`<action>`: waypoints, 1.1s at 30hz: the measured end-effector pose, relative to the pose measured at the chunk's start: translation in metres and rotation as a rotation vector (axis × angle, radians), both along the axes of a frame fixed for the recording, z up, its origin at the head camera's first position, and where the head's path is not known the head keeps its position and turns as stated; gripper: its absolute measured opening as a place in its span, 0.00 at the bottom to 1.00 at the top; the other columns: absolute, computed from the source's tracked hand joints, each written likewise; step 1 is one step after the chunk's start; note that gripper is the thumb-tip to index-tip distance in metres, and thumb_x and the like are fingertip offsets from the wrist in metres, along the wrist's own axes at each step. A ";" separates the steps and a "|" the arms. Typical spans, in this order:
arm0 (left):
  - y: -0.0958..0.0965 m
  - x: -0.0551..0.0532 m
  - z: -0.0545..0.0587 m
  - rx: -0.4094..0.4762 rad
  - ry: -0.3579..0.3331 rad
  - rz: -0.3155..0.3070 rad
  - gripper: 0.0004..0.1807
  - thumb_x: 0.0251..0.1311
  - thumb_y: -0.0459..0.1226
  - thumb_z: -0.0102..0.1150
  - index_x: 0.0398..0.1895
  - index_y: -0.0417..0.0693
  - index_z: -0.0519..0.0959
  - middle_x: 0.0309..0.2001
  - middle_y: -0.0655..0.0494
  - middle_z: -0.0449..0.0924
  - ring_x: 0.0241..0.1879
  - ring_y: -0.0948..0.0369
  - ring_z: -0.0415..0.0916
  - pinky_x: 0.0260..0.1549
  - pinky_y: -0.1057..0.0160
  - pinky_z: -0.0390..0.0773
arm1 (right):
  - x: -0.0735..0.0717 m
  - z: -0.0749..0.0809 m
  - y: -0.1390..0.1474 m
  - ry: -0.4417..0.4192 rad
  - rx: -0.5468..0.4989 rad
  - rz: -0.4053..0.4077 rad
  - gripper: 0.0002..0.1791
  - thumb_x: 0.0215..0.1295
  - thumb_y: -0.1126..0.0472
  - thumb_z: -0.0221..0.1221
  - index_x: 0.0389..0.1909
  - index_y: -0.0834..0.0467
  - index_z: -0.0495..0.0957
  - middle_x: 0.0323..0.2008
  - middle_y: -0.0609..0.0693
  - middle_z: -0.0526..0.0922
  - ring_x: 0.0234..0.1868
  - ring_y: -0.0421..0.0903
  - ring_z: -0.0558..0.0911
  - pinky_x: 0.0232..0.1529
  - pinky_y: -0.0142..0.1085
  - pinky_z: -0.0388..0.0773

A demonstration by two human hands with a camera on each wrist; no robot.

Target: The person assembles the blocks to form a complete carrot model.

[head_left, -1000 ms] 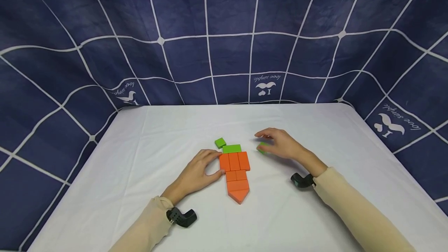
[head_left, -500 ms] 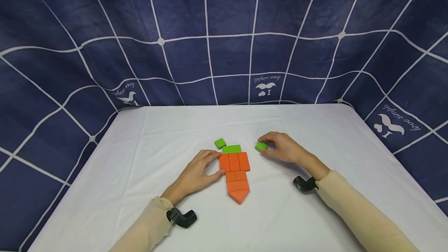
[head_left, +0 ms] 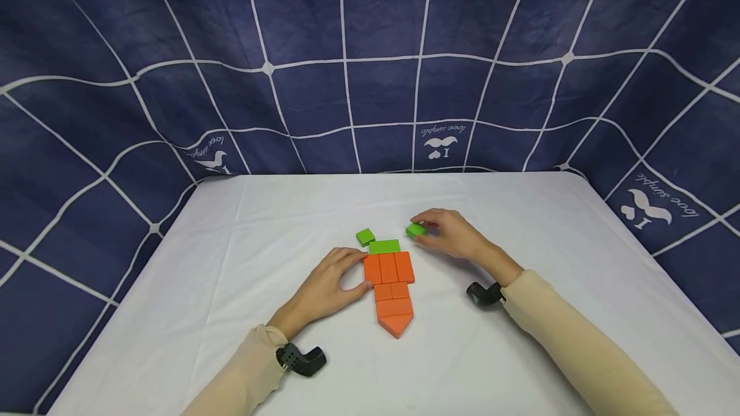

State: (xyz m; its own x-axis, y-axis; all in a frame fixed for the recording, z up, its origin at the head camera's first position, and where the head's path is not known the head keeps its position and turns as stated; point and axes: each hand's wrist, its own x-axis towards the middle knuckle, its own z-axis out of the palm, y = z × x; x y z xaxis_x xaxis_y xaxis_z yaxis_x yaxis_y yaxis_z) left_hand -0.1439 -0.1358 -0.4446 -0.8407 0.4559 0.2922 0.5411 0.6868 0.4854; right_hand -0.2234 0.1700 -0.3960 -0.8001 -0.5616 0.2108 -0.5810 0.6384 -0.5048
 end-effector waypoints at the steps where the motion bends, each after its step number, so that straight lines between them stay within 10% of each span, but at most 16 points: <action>1: 0.000 0.000 0.000 -0.002 -0.001 0.000 0.31 0.63 0.51 0.69 0.66 0.47 0.78 0.63 0.55 0.78 0.65 0.57 0.72 0.69 0.52 0.73 | -0.001 0.000 -0.002 -0.001 -0.006 0.002 0.23 0.64 0.62 0.71 0.58 0.65 0.82 0.54 0.57 0.86 0.51 0.52 0.85 0.57 0.49 0.83; 33: 0.003 0.000 0.002 -0.019 0.007 0.003 0.32 0.63 0.52 0.69 0.66 0.47 0.78 0.63 0.54 0.78 0.66 0.57 0.72 0.69 0.52 0.72 | -0.002 -0.003 -0.018 -0.045 0.043 0.022 0.25 0.66 0.58 0.70 0.62 0.61 0.81 0.57 0.55 0.85 0.54 0.49 0.84 0.60 0.47 0.81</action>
